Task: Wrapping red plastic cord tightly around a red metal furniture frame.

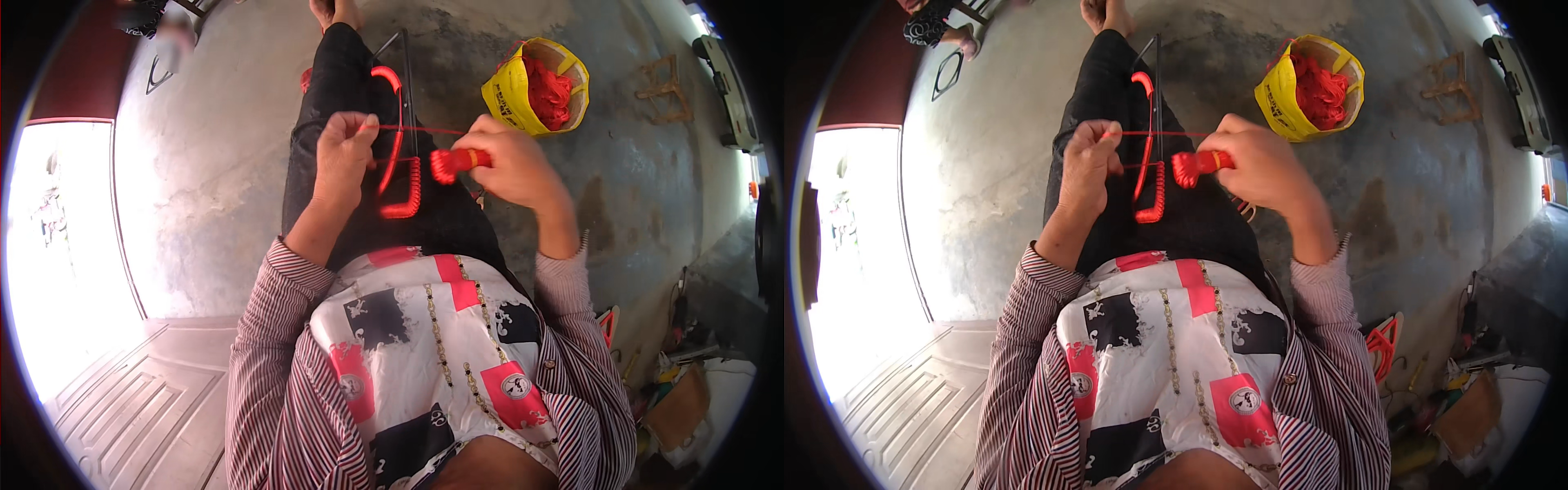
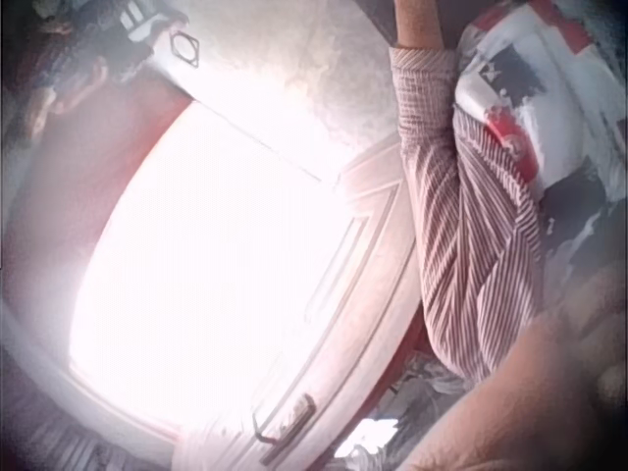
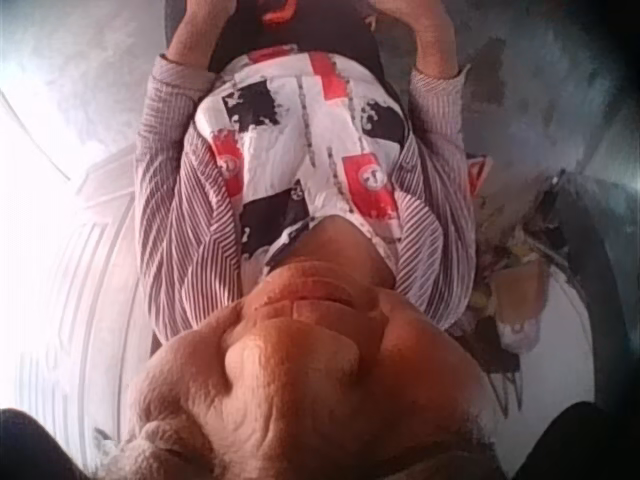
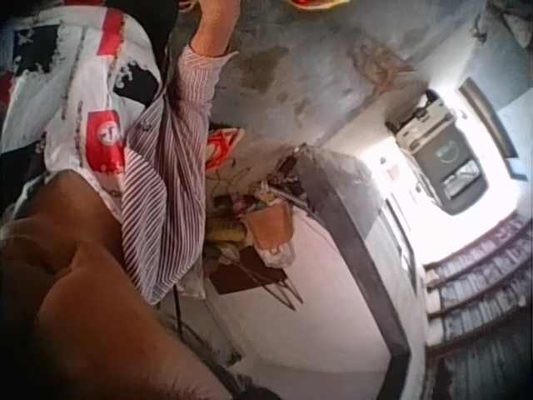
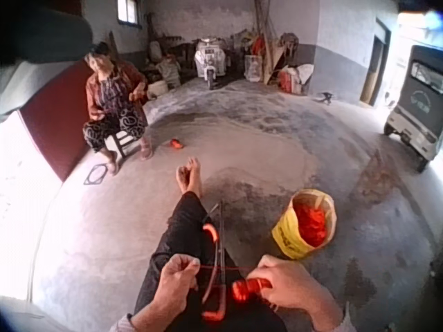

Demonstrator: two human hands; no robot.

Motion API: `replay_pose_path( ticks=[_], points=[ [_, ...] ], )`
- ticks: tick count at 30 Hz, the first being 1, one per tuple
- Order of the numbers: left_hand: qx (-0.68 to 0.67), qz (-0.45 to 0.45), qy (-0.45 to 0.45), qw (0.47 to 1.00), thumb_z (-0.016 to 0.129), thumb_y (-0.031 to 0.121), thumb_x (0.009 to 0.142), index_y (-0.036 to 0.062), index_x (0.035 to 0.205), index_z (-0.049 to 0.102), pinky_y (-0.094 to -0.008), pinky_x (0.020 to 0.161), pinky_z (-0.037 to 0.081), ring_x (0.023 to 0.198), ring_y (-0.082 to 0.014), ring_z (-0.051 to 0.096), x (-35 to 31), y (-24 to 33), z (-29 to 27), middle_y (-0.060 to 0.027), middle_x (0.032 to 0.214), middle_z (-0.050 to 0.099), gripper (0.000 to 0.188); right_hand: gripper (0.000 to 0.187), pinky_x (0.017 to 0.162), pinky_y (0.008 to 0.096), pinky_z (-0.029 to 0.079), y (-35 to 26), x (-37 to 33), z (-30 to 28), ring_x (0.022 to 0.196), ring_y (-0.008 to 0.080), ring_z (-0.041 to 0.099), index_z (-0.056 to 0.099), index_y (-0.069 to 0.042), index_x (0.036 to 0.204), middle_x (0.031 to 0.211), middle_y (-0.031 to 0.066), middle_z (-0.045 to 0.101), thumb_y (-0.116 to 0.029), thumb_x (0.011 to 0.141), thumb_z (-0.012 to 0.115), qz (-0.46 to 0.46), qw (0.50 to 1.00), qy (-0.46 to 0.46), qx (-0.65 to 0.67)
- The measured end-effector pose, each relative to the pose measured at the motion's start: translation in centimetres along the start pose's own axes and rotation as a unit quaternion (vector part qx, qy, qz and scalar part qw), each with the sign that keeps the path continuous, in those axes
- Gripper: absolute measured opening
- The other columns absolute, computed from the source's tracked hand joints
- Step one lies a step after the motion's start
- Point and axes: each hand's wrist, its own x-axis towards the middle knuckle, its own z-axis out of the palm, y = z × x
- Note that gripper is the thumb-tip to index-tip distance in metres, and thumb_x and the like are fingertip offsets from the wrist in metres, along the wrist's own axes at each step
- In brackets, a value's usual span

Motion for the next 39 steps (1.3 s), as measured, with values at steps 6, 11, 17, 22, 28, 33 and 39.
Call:
replay_pose_path(
  ticks=[6, 11, 17, 22, 28, 33, 39],
  points=[
    [0.172, -0.018, -0.04, 0.984, 0.054, 0.022, 0.096, 0.0015, 0.097, 0.056, -0.033, 0.062, 0.045, 0.068, -0.0202, 0.056, -1.1, -4.5, 0.2, -0.0089, 0.08, 0.056, 0.021, 0.036, 0.076, 0.0366, 0.05, 0.3, 3.0, 7.2, 0.087, 0.0305, 0.065, 0.066, -0.002, 0.106, 0.092, 0.0132, 0.065, -0.004, 0.07, 0.065, -0.029, 0.998, 0.016, 0.049],
    [0.272, 0.343, 0.046, 0.898, 0.058, -0.005, 0.081, 0.0001, 0.087, 0.057, -0.036, 0.066, 0.049, 0.073, -0.0286, 0.06, -1.1, 0.0, 0.5, -0.0134, 0.081, 0.057, 0.007, 0.038, 0.076, 0.0317, 0.052, -1.0, 2.1, 5.3, 0.089, 0.0195, 0.066, 0.064, -0.001, 0.111, 0.103, 0.0093, 0.065, -0.005, 0.074, 0.072, -0.032, 0.962, 0.142, 0.232],
    [-0.052, 0.007, -0.118, 0.992, 0.048, 0.012, 0.093, 0.0044, 0.089, 0.057, -0.0179, 0.05, 0.034, 0.057, -0.0063, 0.044, -2.6, 3.3, 2.2, 0.0001, 0.074, 0.053, 0.012, 0.041, 0.092, 0.0306, 0.046, -1.6, 1.2, 3.6, 0.102, 0.0186, 0.06, 0.059, -0.004, 0.118, 0.113, 0.0087, 0.06, -0.012, 0.081, 0.073, -0.103, 0.932, 0.264, 0.224],
    [0.12, -0.043, -0.112, 0.986, 0.057, 0.02, 0.088, 0.0085, 0.094, 0.06, -0.0256, 0.074, 0.038, 0.082, -0.0078, 0.05, -0.1, 1.0, 1.6, 0.0023, 0.086, 0.058, 0.013, 0.035, 0.102, 0.0456, 0.04, 4.8, -4.1, -5.0, 0.111, 0.0273, 0.055, 0.054, 0.0, 0.118, 0.114, 0.0146, 0.059, -0.028, 0.096, 0.053, -0.1, 0.642, 0.263, 0.713],
    [-0.024, -0.12, -0.03, 0.992, 0.056, 0.011, 0.081, 0.0002, 0.117, 0.054, -0.0281, 0.087, 0.04, 0.096, -0.0154, 0.053, 0.8, -3.3, 2.5, -0.0064, 0.105, 0.057, 0.037, 0.027, 0.065, 0.0312, 0.045, 8.6, -4.3, -4.8, 0.075, 0.016, 0.052, 0.052, -0.001, 0.111, 0.081, 0.0041, 0.051, -0.021, 0.094, 0.053, -0.129, 0.591, 0.152, 0.782],
    [-0.106, -0.173, -0.071, 0.977, 0.049, 0.009, 0.081, 0.0011, 0.119, 0.053, -0.029, 0.087, 0.042, 0.093, -0.016, 0.054, 1.6, -4.2, 2.0, -0.0053, 0.102, 0.059, 0.039, 0.03, 0.07, 0.0222, 0.042, 3.2, 0.0, 6.8, 0.071, 0.006, 0.051, 0.063, 0.001, 0.111, 0.078, -0.0034, 0.055, -0.013, 0.084, 0.065, 0.119, 0.823, 0.102, 0.546],
    [-0.121, -0.193, -0.114, 0.967, 0.048, 0.004, 0.076, -0.0012, 0.107, 0.055, -0.0255, 0.084, 0.042, 0.088, -0.0152, 0.054, 1.8, -4.5, 2.3, -0.0056, 0.093, 0.059, 0.032, 0.011, 0.063, 0.0221, 0.038, 1.6, -0.5, 4.9, 0.067, 0.0022, 0.046, 0.056, -0.008, 0.079, 0.074, -0.0065, 0.051, -0.008, 0.084, 0.067, 0.126, 0.825, 0.126, 0.537]
  ],
)
